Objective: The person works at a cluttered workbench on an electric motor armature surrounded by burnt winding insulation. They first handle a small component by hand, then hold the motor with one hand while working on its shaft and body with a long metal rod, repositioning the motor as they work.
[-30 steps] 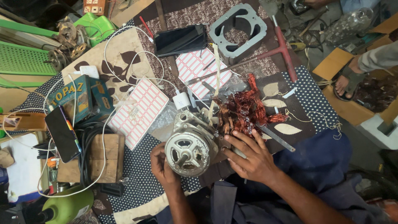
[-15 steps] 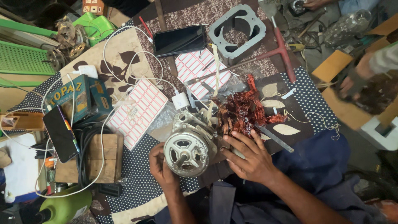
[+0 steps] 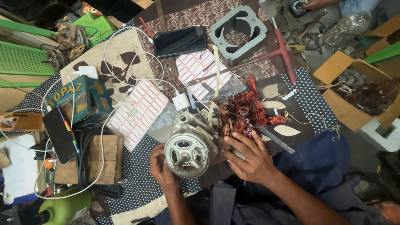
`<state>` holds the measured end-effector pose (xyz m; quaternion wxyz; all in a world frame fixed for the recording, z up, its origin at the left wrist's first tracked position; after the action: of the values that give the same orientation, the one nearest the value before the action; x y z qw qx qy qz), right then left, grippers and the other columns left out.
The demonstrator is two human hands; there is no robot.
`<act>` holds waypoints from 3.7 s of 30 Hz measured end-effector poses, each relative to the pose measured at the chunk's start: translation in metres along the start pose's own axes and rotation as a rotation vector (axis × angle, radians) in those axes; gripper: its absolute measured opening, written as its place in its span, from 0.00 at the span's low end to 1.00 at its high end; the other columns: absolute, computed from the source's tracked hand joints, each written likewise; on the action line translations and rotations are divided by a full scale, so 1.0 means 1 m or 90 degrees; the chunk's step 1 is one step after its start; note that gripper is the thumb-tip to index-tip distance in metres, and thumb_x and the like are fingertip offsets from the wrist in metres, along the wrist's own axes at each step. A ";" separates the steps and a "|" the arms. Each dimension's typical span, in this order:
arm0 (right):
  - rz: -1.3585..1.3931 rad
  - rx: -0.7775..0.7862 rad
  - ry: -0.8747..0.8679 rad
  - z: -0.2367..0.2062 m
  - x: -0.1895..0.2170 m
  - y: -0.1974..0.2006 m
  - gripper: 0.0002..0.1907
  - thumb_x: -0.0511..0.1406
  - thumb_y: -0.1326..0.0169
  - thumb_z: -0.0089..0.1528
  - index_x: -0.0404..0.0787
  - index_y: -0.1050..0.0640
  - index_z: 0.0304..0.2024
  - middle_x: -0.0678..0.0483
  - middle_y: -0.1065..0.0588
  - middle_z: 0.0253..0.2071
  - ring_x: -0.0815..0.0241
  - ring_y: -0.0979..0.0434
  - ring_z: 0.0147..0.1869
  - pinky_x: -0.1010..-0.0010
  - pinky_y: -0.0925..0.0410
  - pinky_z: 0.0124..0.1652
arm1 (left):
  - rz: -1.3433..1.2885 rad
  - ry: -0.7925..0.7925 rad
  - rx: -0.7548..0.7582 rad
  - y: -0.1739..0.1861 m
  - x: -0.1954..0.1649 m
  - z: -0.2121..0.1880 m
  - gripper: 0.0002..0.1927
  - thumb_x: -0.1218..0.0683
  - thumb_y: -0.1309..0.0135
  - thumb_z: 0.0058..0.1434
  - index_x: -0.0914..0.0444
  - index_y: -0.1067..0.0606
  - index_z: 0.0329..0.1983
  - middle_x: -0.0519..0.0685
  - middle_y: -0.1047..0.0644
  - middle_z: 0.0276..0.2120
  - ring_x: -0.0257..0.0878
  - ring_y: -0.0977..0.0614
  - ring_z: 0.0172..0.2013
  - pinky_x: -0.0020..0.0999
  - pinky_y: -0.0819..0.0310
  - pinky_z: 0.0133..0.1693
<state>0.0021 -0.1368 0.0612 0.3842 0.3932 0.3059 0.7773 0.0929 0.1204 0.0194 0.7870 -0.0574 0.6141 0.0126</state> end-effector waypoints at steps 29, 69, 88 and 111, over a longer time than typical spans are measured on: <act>0.002 0.000 -0.003 -0.001 0.000 -0.002 0.20 0.39 0.36 0.55 0.51 0.19 0.51 0.54 0.31 0.68 0.52 0.34 0.73 0.44 0.55 0.72 | -0.007 0.000 -0.006 0.000 0.000 0.000 0.15 0.51 0.48 0.69 0.67 0.31 0.48 0.55 0.25 0.51 0.40 0.23 0.50 0.35 0.28 0.55; -0.001 0.004 0.001 -0.001 0.000 -0.001 0.20 0.39 0.37 0.56 0.51 0.19 0.52 0.54 0.32 0.68 0.52 0.35 0.73 0.45 0.56 0.73 | -0.048 0.001 0.004 0.001 0.004 -0.001 0.14 0.53 0.48 0.69 0.68 0.31 0.49 0.56 0.26 0.53 0.42 0.23 0.52 0.37 0.29 0.58; -0.001 0.006 0.000 -0.003 -0.001 -0.004 0.21 0.40 0.37 0.56 0.52 0.19 0.52 0.54 0.32 0.68 0.52 0.35 0.73 0.44 0.56 0.72 | -0.016 -0.011 0.011 0.000 0.002 -0.001 0.16 0.51 0.49 0.69 0.68 0.32 0.50 0.56 0.26 0.52 0.41 0.23 0.51 0.36 0.28 0.57; 0.002 0.002 0.000 -0.003 -0.001 -0.003 0.19 0.39 0.37 0.56 0.51 0.19 0.51 0.54 0.32 0.68 0.52 0.34 0.73 0.43 0.55 0.72 | -0.011 -0.010 0.014 0.000 0.001 -0.001 0.15 0.51 0.49 0.69 0.68 0.31 0.50 0.56 0.26 0.53 0.41 0.23 0.52 0.36 0.29 0.58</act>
<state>0.0010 -0.1371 0.0569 0.3821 0.3943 0.3065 0.7775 0.0926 0.1207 0.0185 0.7924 -0.0540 0.6076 -0.0004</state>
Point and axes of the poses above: each hand's wrist, its own z-axis towards the middle knuckle, its own y-axis out of the back of the hand, x = y × z, the point moved 9 cm from there along z, towards the middle knuckle
